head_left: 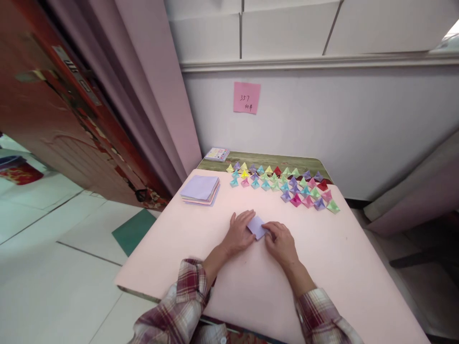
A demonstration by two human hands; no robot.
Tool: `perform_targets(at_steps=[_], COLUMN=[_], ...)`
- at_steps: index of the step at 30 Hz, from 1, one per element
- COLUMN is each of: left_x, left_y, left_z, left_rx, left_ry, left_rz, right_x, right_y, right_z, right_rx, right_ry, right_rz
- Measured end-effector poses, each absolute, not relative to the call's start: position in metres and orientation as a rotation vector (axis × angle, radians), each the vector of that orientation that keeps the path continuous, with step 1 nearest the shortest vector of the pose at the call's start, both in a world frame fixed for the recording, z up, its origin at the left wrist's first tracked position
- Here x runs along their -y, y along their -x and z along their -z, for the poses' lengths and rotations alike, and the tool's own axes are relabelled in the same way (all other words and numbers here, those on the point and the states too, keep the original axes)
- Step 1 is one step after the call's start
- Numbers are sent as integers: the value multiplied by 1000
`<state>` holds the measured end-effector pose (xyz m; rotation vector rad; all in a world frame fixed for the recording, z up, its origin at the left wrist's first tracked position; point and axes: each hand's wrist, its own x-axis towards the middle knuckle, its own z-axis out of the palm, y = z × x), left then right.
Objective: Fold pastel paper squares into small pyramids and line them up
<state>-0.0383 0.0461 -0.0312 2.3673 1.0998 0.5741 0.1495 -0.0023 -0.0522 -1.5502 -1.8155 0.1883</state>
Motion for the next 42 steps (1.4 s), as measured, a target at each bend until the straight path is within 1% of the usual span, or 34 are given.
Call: perform_targets(at_steps=[4, 14, 25, 42], left_x=[-46, -49, -49, -52], left_y=[38, 36, 36, 30], left_z=[34, 36, 36, 45], left_rx=[-1038, -1103, -1091, -1100], left_ry=[-2357, -2240, -2177, -2273], left_rz=[-605, -708, -789, -918], right_x=[2, 0, -1, -2], right_y=[-153, -160, -158, -149], right_z=[51, 50, 55, 52], right_rx=[1826, 1811, 1779, 1682], right_ry=[1573, 1548, 1554, 1666], right_rz=[-266, -376, -355, -372])
